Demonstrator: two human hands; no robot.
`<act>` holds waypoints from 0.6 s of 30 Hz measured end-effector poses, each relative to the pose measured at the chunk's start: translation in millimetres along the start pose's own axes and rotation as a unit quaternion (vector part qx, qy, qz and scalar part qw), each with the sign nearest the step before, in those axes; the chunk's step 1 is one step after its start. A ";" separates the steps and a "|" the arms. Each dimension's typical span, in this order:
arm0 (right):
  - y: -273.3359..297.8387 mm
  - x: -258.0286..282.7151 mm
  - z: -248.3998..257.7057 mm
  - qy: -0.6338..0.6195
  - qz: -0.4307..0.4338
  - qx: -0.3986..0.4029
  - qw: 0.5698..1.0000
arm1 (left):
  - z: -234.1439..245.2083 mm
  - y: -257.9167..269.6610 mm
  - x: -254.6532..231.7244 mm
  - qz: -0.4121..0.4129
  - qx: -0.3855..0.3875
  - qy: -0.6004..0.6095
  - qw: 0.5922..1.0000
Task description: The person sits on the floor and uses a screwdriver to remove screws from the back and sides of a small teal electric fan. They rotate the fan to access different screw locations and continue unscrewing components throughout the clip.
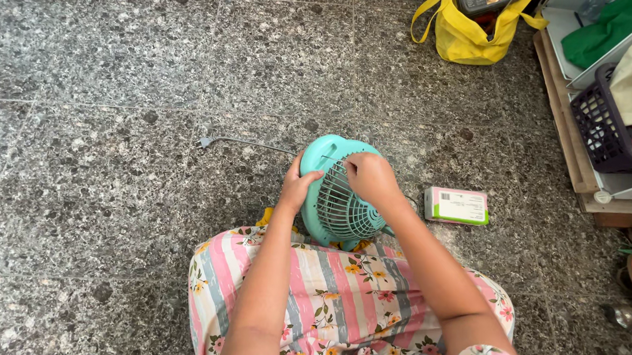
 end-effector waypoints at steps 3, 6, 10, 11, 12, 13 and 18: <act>-14.8 -0.8 2.9 0.055 -0.014 0.081 0.995 | 0.7 0.4 -1.8 0.008 -0.003 -0.027 1.000; -34.7 1.7 3.3 0.126 0.033 0.156 0.979 | 0.3 -0.3 0.8 0.013 -0.001 -0.046 0.999; -30.3 13.8 -11.3 0.230 0.175 0.243 0.926 | 0.5 0.0 4.2 -0.014 0.023 -0.015 1.000; -25.1 17.7 -13.1 0.251 0.254 0.229 0.906 | 1.6 -0.2 3.9 -0.019 0.028 -0.010 0.999; -18.5 19.5 -13.2 0.272 0.332 0.214 0.878 | 1.9 -0.6 3.8 -0.017 0.028 0.001 0.999; -13.6 19.6 -12.7 0.290 0.407 0.198 0.843 | 2.1 -0.8 3.4 -0.015 0.029 0.013 0.999; -15.7 -1.1 7.0 0.260 0.522 0.142 0.800 | 0.4 2.6 -2.4 0.009 0.030 0.038 0.999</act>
Point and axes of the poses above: each hand's wrist, its own y-axis away from the middle knuckle, its own z-axis out of the back of the hand, x = y × z, the point moved 3 cm from there along -y, towards the middle knuckle, and after that the axes turned 10 degrees about -x, right-handed, at the moved point
